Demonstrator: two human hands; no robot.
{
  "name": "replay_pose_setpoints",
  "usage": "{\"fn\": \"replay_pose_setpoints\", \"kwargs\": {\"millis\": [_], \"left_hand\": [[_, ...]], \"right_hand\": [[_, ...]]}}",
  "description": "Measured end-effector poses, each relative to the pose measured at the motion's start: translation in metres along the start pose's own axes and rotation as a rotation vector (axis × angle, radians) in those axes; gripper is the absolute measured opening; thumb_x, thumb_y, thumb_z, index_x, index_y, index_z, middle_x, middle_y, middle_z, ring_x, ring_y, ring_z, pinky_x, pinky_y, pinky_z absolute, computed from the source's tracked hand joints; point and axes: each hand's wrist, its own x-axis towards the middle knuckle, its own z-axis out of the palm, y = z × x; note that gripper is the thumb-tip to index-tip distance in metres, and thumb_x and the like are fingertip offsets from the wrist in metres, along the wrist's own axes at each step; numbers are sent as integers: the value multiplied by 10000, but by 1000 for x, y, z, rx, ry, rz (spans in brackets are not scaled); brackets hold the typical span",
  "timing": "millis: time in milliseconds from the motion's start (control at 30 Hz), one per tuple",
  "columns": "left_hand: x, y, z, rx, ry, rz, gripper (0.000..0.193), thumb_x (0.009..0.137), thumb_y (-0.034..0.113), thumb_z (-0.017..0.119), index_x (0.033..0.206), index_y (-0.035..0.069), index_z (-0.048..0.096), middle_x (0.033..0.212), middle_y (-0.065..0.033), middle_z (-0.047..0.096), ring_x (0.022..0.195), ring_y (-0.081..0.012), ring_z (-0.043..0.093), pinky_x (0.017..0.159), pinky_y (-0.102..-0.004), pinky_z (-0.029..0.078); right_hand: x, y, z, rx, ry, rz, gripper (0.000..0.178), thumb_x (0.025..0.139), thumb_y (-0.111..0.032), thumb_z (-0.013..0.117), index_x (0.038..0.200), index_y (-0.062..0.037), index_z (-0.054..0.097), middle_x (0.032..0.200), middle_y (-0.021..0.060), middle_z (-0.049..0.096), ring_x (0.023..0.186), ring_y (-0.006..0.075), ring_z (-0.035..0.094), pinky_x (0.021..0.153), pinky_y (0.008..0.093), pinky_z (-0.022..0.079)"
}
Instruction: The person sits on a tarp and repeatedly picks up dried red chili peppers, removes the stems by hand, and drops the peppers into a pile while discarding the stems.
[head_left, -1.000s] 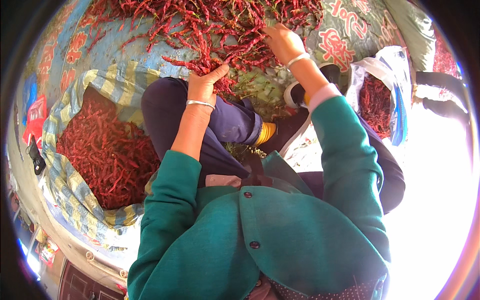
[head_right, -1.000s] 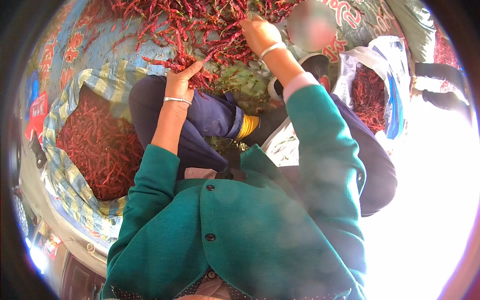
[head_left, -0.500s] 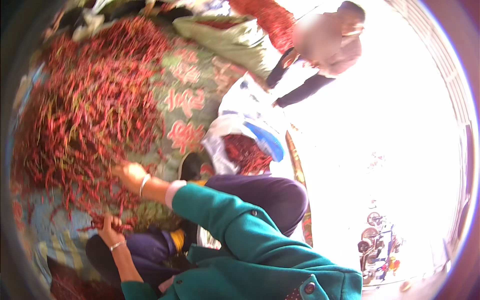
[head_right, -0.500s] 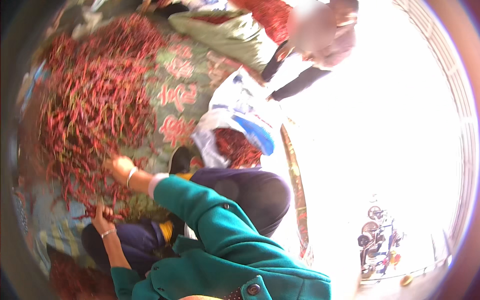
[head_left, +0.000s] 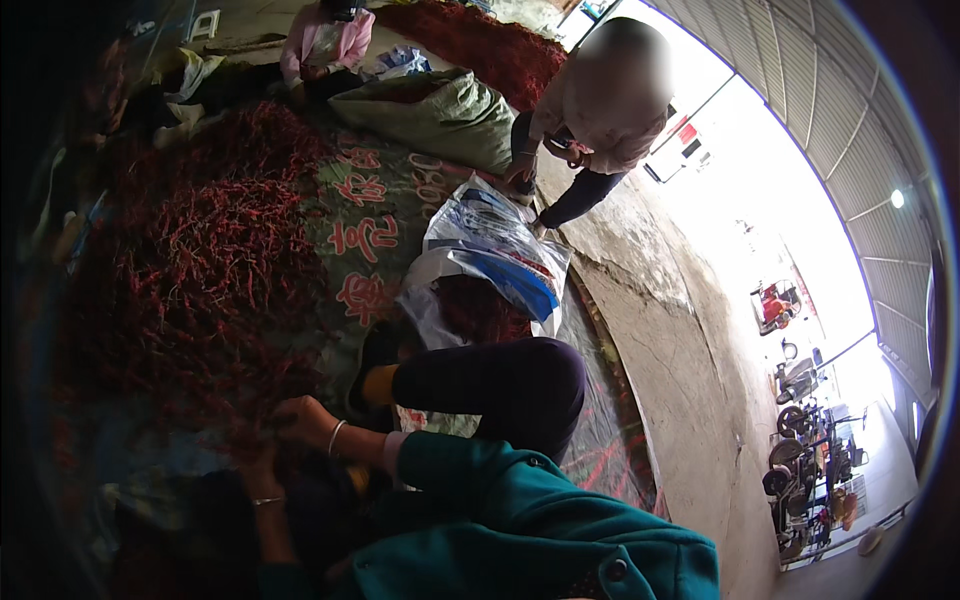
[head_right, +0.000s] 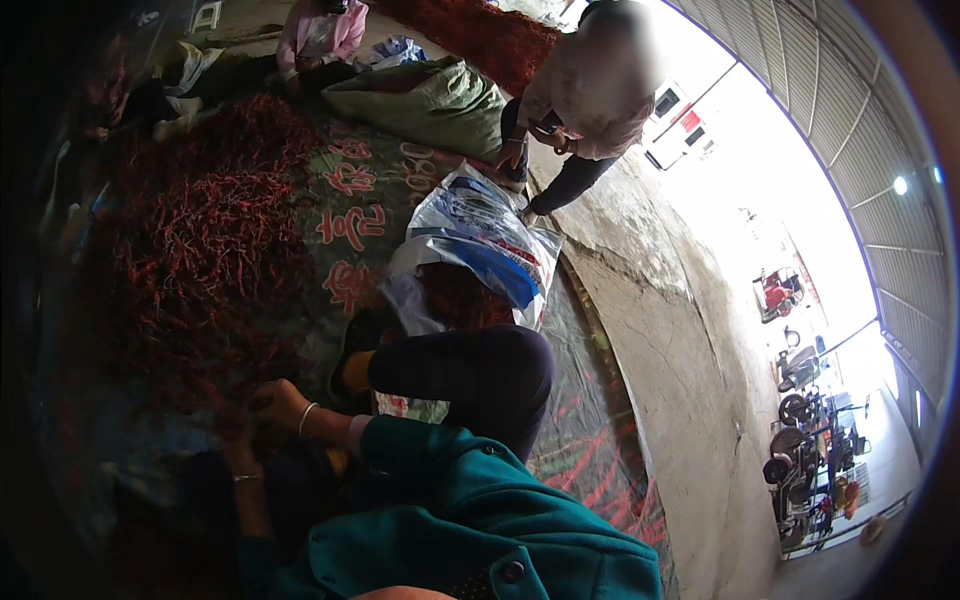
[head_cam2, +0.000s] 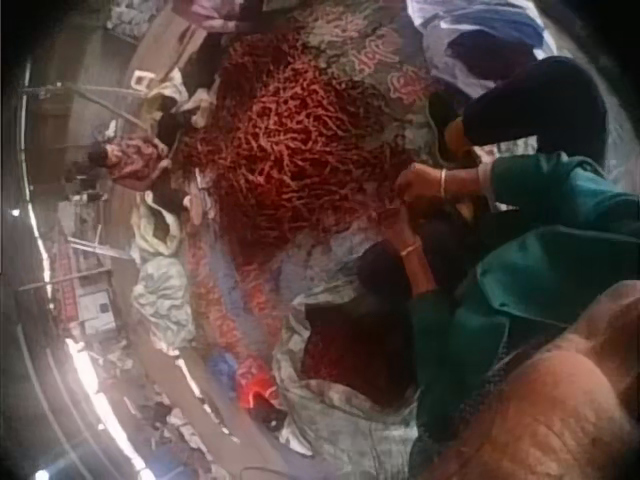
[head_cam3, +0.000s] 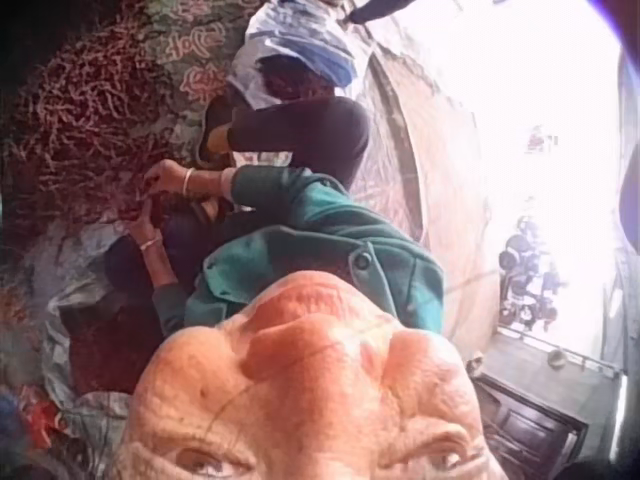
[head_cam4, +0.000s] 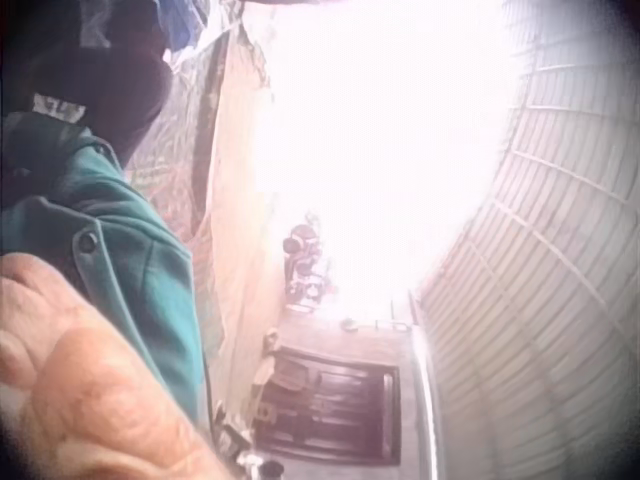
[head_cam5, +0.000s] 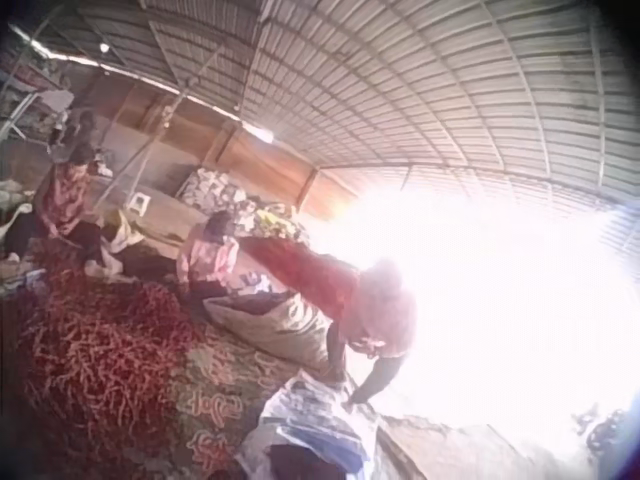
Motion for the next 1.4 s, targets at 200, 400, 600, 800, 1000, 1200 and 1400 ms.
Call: {"fn": "replay_pose_setpoints", "kwargs": {"millis": [200,400,600,800,1000,1200,1400], "left_hand": [[-2,-5,-2,165,-110,143,565,678,-24,686,1199,26,472,1094,-69,553,955,-177,546,824,-302,459],[4,-5,-13,880,-143,318,510,700,115,705,1161,32,504,1056,-43,580,881,-170,579,777,-281,467],[-6,6,-23,279,-54,-109,425,716,33,664,1128,31,556,777,-58,613,675,-157,582,582,-311,472],[31,24,-10,-379,32,-35,118,815,90,601,893,2,592,862,-98,622,782,-216,608,659,-357,509],[68,-9,-8,-634,-28,-81,129,838,92,592,929,1,581,803,-68,590,722,-198,579,686,-393,495],[73,-24,-13,-477,58,-114,81,825,128,632,878,91,584,779,-24,556,733,-168,532,706,-375,455],[85,-23,-18,-450,179,-122,162,806,175,662,738,136,520,626,36,427,575,-103,412,592,-313,390]], "right_hand": [[-4,6,-2,-49,-30,-205,167,731,-109,649,872,-22,638,810,103,634,765,191,607,695,292,478],[-5,12,-2,-539,-93,-410,196,712,-124,613,902,-82,640,896,88,622,813,227,617,678,320,500],[35,79,-77,-776,46,-422,115,746,-166,565,828,-132,638,803,83,615,724,239,610,610,362,499],[21,57,-105,-839,-184,-47,221,740,-126,556,940,-127,649,866,144,626,795,327,605,721,391,492],[27,116,-90,-747,-356,-217,251,724,-115,566,967,-110,629,917,132,607,811,328,594,718,402,487],[95,86,-45,-832,-96,-248,184,758,-124,561,929,-143,626,978,112,583,888,295,579,737,401,477],[135,115,2,-1302,-243,-206,263,779,-131,560,1016,-211,641,1072,67,553,1032,248,523,873,423,405]]}}
